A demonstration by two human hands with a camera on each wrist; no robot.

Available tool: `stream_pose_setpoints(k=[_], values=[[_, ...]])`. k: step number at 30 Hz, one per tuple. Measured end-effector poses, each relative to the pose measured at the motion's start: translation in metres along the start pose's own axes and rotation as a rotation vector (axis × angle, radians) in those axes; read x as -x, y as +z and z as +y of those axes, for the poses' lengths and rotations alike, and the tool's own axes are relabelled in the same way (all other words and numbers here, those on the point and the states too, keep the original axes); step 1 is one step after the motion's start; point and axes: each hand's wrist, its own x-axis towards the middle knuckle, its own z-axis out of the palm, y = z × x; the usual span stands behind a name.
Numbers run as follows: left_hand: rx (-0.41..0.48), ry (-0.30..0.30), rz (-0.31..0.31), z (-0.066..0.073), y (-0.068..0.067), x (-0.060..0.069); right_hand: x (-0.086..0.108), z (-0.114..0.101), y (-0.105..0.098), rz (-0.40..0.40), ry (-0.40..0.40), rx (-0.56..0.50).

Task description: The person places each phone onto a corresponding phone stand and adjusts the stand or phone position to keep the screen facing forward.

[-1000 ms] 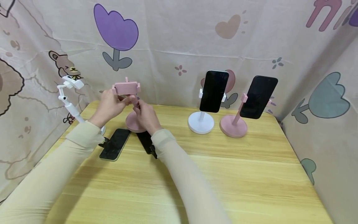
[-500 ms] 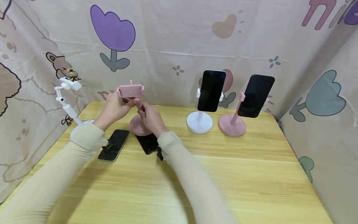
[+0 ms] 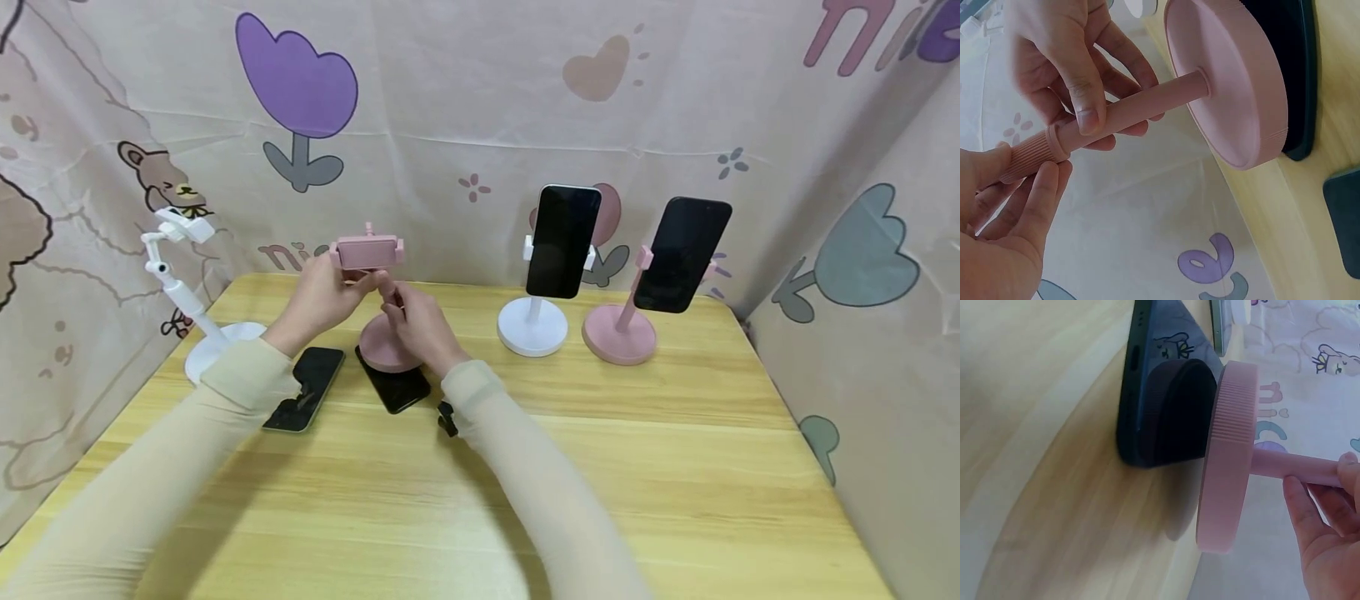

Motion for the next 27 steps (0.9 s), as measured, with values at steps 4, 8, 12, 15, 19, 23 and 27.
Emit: stream_pose_setpoints(k=[4, 8, 12, 15, 19, 23, 27], values=[[0.010, 0.016, -0.007, 0.004, 0.004, 0.001, 0.004, 0.004, -0.005, -0.008, -0.014, 0.014], [0.020, 0.034, -0.014, 0.008, 0.008, 0.002, 0.009, 0.007, -0.009, -0.012, -0.021, 0.005], [0.008, 0.059, -0.012, 0.011, 0.011, 0.003, 0.013, 0.009, -0.012, -0.007, -0.026, 0.002], [0.005, 0.070, -0.016, 0.013, 0.012, 0.004, 0.017, 0.010, -0.015, -0.005, -0.022, 0.000], [0.016, 0.084, -0.013, 0.017, 0.014, 0.004, 0.021, 0.009, -0.020, -0.009, -0.009, -0.010], [0.029, 0.104, -0.009, 0.021, 0.017, 0.004, 0.026, 0.010, -0.024, -0.008, -0.010, -0.012], [0.052, 0.101, -0.021, 0.025, 0.019, 0.006, 0.029, 0.013, -0.027, -0.003, -0.017, -0.007]])
